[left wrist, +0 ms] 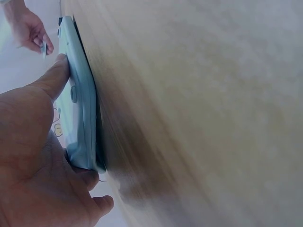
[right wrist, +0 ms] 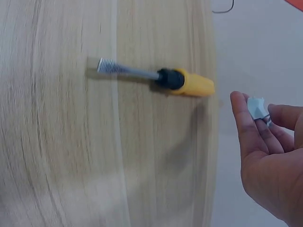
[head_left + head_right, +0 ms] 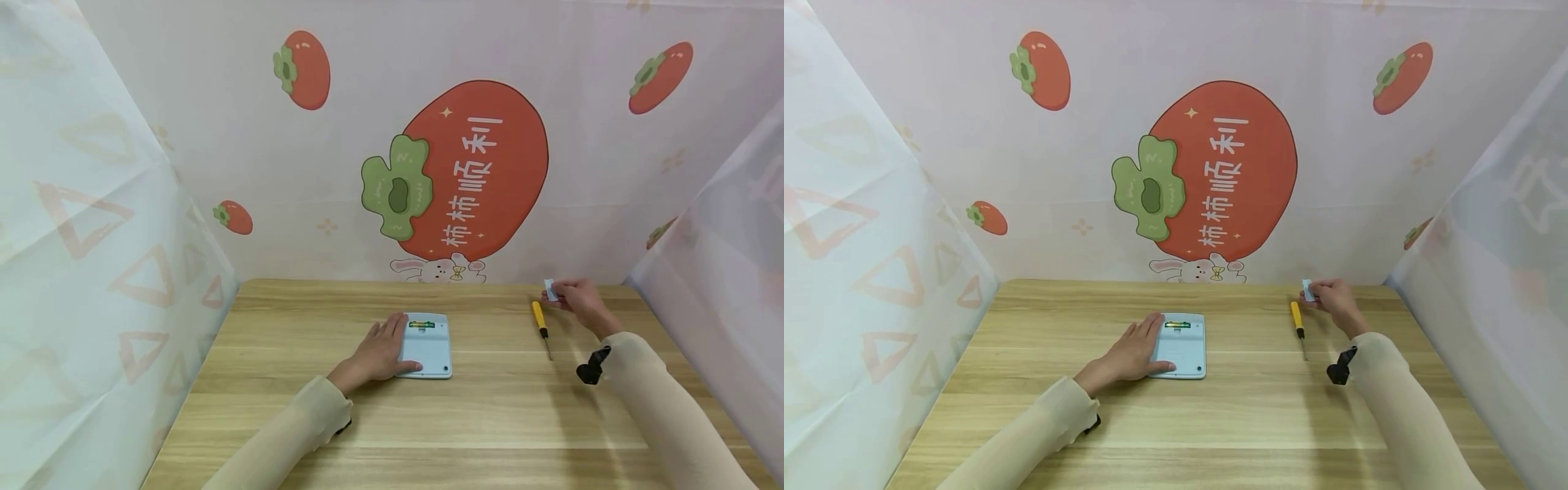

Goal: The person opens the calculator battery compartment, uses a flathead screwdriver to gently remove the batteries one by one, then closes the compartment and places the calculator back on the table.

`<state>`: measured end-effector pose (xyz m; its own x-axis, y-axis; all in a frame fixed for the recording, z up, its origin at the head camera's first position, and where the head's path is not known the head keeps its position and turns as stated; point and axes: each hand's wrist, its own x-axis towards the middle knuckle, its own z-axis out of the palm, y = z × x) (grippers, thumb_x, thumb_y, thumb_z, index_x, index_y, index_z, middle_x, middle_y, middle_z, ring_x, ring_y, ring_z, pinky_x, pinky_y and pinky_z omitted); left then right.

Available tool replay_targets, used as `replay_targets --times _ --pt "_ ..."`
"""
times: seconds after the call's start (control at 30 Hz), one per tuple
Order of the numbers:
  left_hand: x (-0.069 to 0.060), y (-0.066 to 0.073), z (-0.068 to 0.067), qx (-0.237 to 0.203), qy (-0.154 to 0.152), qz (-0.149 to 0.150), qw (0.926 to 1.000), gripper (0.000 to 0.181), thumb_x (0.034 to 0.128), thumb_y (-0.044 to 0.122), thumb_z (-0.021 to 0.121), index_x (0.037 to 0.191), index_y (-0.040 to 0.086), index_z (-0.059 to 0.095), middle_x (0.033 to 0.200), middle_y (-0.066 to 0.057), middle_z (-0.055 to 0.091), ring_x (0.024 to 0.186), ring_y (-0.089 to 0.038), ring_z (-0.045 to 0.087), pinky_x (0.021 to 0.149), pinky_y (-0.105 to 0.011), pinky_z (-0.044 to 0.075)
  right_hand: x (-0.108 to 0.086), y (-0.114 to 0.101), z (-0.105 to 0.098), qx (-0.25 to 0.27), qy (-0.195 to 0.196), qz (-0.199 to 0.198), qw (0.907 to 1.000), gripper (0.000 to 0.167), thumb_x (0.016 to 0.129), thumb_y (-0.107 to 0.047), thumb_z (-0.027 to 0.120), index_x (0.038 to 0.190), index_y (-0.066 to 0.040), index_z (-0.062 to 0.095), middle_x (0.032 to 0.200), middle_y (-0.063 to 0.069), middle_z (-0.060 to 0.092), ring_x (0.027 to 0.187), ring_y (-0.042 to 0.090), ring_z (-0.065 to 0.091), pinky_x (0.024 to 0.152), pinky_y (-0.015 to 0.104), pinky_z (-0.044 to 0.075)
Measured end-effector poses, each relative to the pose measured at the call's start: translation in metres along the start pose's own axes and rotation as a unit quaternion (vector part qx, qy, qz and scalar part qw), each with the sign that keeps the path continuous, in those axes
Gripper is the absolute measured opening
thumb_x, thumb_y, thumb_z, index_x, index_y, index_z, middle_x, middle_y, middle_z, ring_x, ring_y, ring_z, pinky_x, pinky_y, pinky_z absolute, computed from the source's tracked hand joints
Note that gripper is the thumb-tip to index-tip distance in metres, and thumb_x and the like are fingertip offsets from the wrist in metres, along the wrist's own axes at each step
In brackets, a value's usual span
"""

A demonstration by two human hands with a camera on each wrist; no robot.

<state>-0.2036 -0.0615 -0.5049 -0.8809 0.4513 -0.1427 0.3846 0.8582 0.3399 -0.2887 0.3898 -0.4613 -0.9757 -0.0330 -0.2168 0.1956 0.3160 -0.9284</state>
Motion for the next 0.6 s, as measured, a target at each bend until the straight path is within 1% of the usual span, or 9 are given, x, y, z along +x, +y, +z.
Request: replay_targets --times 0.07,0.17,0.27,0.37,0.5,0.6 --pt "0.000 0.000 0.000 0.001 -0.001 0.000 1.0000 0.110 0.0940 0.062 0.072 0.168 0.001 0.017 0.174 -0.017 0.022 0.159 -0.033 0.028 0.129 -0.058 0.022 -0.001 0.002 -0.003 -0.009 0.004 -0.001 1.0000 0.052 0.115 -0.014 0.043 0.147 0.026 0.037 0.119 0.021 0.074 0.096 0.010 0.076 0.091 0.029 0.061" --pt "0.000 0.000 0.000 0.000 -0.001 -0.001 1.0000 0.111 0.0940 0.063 0.072 0.168 0.001 0.017 0.174 -0.017 0.021 0.159 -0.033 0.028 0.129 -0.058 0.022 -0.005 0.003 -0.008 -0.030 0.012 0.004 0.9995 0.053 0.115 -0.015 0.042 0.147 0.026 0.038 0.113 0.014 0.077 0.092 0.006 0.076 0.084 0.026 0.062" --pt "-0.001 0.000 -0.001 -0.003 0.001 -0.001 1.0000 0.110 0.0939 0.063 0.072 0.168 0.001 0.018 0.174 -0.017 0.022 0.159 -0.033 0.028 0.129 -0.058 0.022 -0.006 0.005 -0.012 -0.053 0.023 0.008 0.9983 0.052 0.115 -0.016 0.042 0.146 0.026 0.040 0.112 0.015 0.078 0.089 0.003 0.075 0.079 0.025 0.061" --pt "-0.002 0.001 -0.002 -0.002 0.003 0.001 1.0000 0.110 0.0939 0.063 0.072 0.168 0.001 0.018 0.173 -0.018 0.023 0.159 -0.033 0.028 0.128 -0.058 0.022 -0.007 0.009 -0.017 -0.065 0.031 0.007 0.9974 0.051 0.114 -0.014 0.042 0.144 0.027 0.041 0.110 0.016 0.078 0.087 0.003 0.075 0.078 0.025 0.061" --pt "-0.002 0.001 -0.002 -0.005 0.003 0.001 1.0000 0.110 0.0940 0.063 0.072 0.168 0.001 0.018 0.173 -0.018 0.023 0.159 -0.033 0.028 0.128 -0.058 0.022 -0.009 0.012 -0.023 -0.083 0.041 0.015 0.9956 0.050 0.114 -0.013 0.041 0.142 0.028 0.043 0.107 0.014 0.079 0.086 0.004 0.074 0.077 0.026 0.062" --pt "-0.002 0.001 -0.002 -0.008 0.003 0.002 1.0000 0.110 0.0941 0.062 0.072 0.167 0.001 0.018 0.173 -0.018 0.023 0.159 -0.034 0.028 0.128 -0.058 0.022 -0.012 0.015 -0.026 -0.094 0.047 0.015 0.9943 0.049 0.113 -0.013 0.042 0.140 0.028 0.045 0.108 0.020 0.078 0.085 0.005 0.074 0.077 0.027 0.062"
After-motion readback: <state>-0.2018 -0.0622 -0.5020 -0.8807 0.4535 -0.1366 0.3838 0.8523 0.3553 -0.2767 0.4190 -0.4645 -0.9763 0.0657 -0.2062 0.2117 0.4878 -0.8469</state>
